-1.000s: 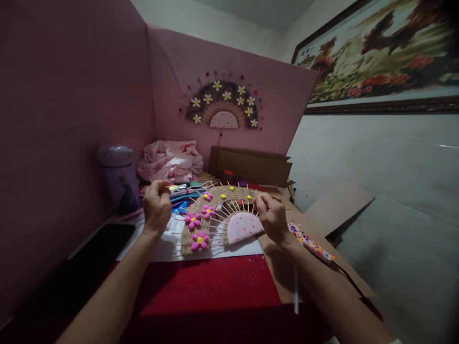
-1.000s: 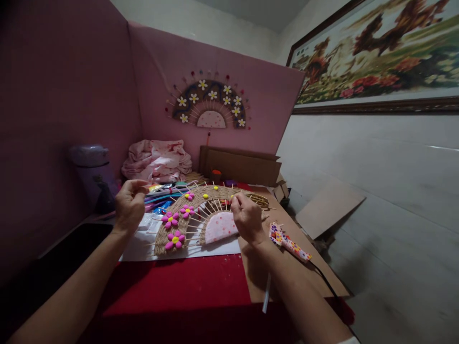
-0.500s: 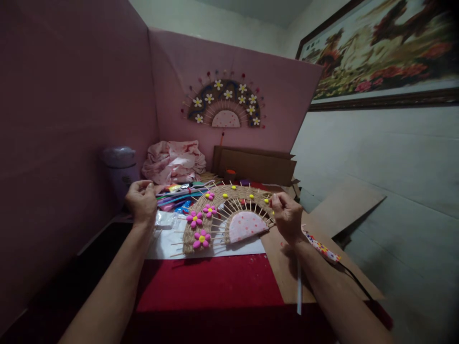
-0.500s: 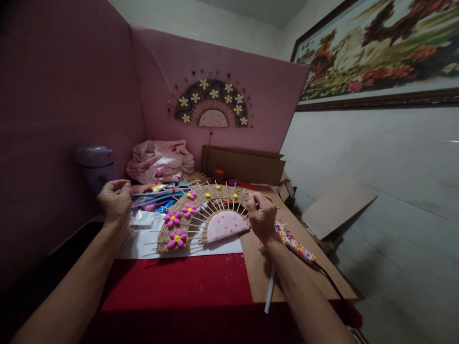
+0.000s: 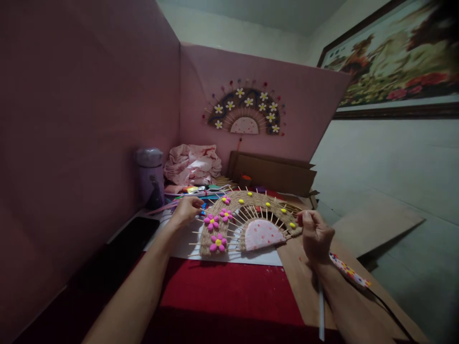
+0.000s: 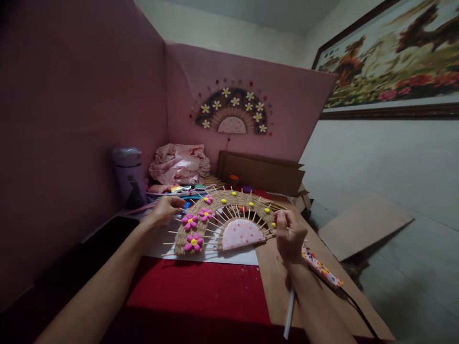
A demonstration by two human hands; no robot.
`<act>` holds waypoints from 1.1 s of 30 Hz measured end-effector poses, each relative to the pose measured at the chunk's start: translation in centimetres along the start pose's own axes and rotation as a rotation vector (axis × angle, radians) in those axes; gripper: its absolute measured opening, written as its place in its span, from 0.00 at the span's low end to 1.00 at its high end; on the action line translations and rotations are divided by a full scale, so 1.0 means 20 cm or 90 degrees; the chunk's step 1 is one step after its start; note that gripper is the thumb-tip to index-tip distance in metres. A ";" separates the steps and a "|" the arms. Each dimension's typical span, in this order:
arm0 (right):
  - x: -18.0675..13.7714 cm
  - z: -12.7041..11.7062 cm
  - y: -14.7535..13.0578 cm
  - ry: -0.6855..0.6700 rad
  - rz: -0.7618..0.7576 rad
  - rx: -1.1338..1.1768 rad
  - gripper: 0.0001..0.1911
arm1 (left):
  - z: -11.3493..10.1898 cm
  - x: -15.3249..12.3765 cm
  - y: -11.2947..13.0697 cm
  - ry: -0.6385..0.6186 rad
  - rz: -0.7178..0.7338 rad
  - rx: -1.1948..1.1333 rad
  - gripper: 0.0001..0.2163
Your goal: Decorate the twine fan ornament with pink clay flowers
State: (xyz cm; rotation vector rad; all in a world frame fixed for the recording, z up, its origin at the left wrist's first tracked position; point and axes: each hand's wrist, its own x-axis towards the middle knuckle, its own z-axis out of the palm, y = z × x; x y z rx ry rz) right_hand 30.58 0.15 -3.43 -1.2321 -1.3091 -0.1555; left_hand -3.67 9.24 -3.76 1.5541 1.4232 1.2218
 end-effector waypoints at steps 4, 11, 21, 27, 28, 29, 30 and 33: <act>-0.02 0.00 0.02 0.000 0.017 0.003 0.15 | 0.02 -0.03 0.01 -0.115 -0.016 -0.025 0.15; -0.03 0.00 0.03 -0.005 -0.004 -0.027 0.15 | -0.01 -0.05 0.05 -0.248 -0.030 -0.070 0.18; -0.04 0.00 -0.02 -0.008 -0.076 -0.076 0.15 | 0.03 0.01 -0.03 -0.089 -0.027 -0.044 0.12; -0.05 0.00 0.00 -0.016 -0.100 -0.085 0.15 | -0.04 0.07 -0.01 0.195 0.037 0.066 0.11; -0.05 0.00 0.00 -0.021 -0.111 -0.085 0.14 | -0.07 0.08 0.01 0.238 0.045 0.088 0.11; -0.05 0.00 -0.01 -0.026 -0.123 -0.085 0.14 | -0.08 0.08 0.03 0.262 0.051 0.108 0.11; -0.05 0.00 -0.01 -0.030 -0.132 -0.085 0.13 | -0.10 0.09 0.05 0.277 0.055 0.125 0.10; -0.05 0.00 -0.01 -0.039 -0.143 -0.083 0.12 | -0.12 0.13 0.12 0.277 0.060 0.160 0.08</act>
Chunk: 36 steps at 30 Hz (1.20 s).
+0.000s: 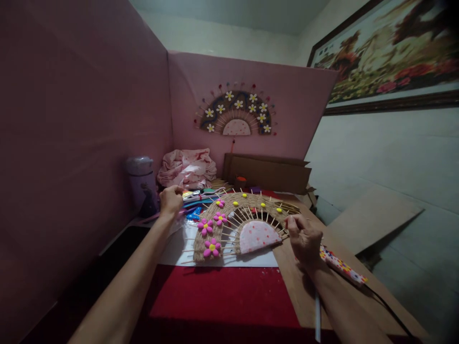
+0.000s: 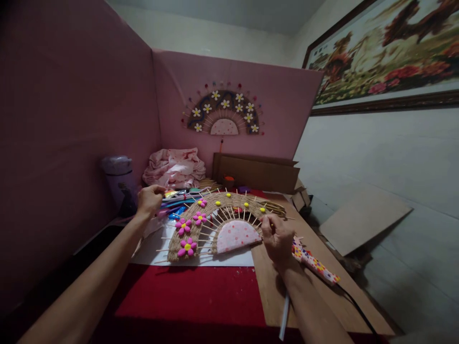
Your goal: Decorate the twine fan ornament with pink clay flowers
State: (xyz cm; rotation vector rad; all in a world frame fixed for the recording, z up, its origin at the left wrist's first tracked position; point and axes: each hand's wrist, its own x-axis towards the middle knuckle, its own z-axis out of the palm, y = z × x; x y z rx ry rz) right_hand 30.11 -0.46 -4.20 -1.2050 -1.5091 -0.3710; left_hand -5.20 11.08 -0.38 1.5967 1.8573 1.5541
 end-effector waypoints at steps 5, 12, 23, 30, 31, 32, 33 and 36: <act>0.01 -0.01 0.00 0.004 -0.002 -0.010 0.12 | 0.05 0.00 0.07 -0.084 -0.020 0.002 0.03; 0.01 -0.01 -0.02 -0.004 0.004 -0.006 0.12 | 0.07 -0.15 0.10 -0.382 -0.121 -0.134 0.22; 0.01 -0.01 0.00 -0.014 0.011 0.002 0.12 | 0.06 -0.15 0.03 -0.576 -0.206 -0.386 0.18; 0.01 -0.01 -0.01 -0.005 0.009 -0.005 0.11 | 0.02 -0.16 0.03 -0.687 -0.132 -0.389 0.21; 0.01 -0.01 -0.01 -0.007 0.009 -0.004 0.11 | 0.02 -0.17 0.02 -0.705 -0.133 -0.386 0.22; 0.01 -0.01 -0.01 -0.009 0.008 -0.001 0.11 | 0.02 -0.17 0.02 -0.721 -0.135 -0.384 0.24; 0.01 -0.01 -0.01 -0.011 0.007 0.002 0.11 | 0.02 -0.17 0.01 -0.733 -0.138 -0.380 0.26; 0.01 -0.01 -0.01 -0.013 0.010 0.006 0.11 | 0.02 -0.17 -0.01 -0.740 -0.137 -0.366 0.27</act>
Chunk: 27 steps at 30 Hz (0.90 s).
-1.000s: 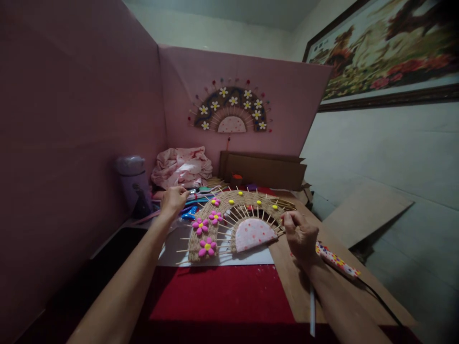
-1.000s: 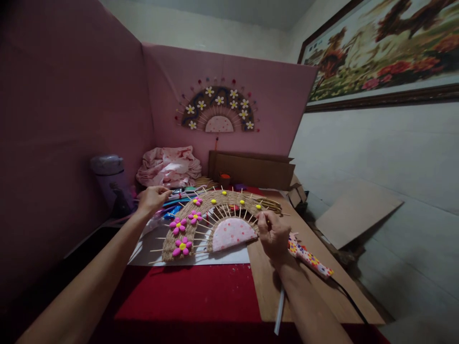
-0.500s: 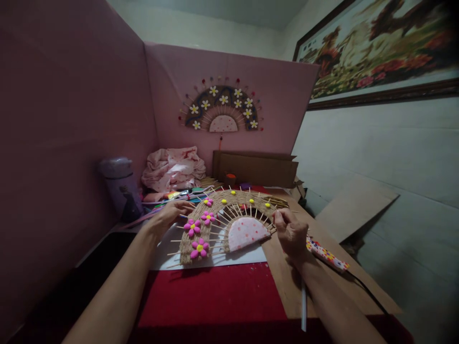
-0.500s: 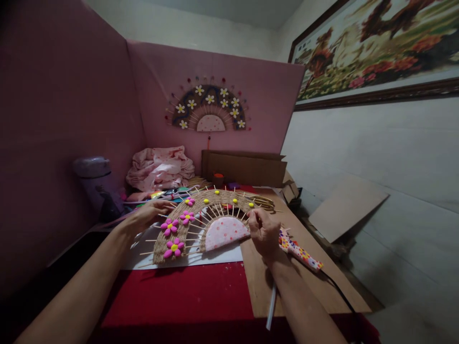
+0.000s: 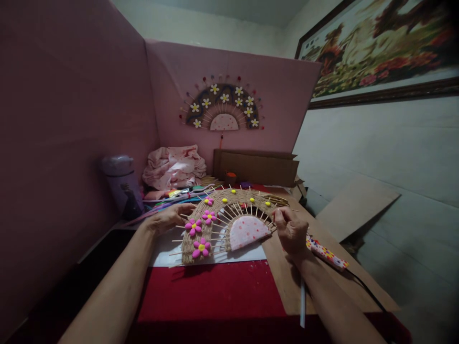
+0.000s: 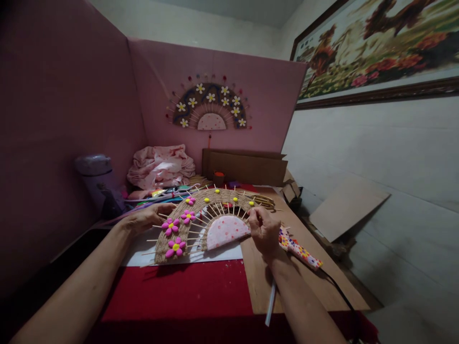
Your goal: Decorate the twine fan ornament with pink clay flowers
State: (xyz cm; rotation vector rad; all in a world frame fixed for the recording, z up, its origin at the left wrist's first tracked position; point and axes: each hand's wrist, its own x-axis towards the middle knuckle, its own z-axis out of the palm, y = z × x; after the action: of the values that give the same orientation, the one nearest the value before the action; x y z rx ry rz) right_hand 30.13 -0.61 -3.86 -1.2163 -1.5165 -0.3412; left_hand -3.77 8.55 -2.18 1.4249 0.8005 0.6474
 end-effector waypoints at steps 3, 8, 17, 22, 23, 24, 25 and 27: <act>0.00 0.00 0.00 -0.010 0.000 0.000 0.12 | 0.00 0.01 -0.01 -0.023 0.000 0.018 0.27; 0.02 0.02 -0.02 -0.110 -0.046 -0.015 0.12 | 0.01 0.01 -0.01 -0.057 0.001 0.047 0.27; 0.03 0.04 -0.05 -0.506 -0.132 0.113 0.25 | 0.01 0.03 -0.04 0.001 0.025 0.045 0.24; 0.01 0.08 -0.04 -0.511 -0.131 0.100 0.26 | 0.02 0.03 -0.04 0.028 0.011 0.023 0.22; 0.00 0.09 -0.05 -0.508 -0.134 0.099 0.26 | 0.02 0.03 -0.04 0.034 0.011 0.013 0.22; 0.00 0.09 -0.05 -0.505 -0.138 0.099 0.26 | 0.02 0.03 -0.03 0.038 0.011 0.004 0.22; 0.00 0.10 -0.05 -0.506 -0.143 0.101 0.26 | 0.02 0.03 -0.03 0.040 0.010 -0.006 0.22; 0.01 0.11 -0.05 -0.509 -0.151 0.103 0.26 | 0.02 0.03 -0.03 0.055 0.004 -0.025 0.23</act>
State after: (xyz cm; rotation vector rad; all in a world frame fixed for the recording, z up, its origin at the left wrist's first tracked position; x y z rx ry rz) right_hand 28.11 0.60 -4.08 -1.0935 -2.3316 0.1487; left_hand -3.21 8.77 -2.77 1.3712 0.8464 0.7304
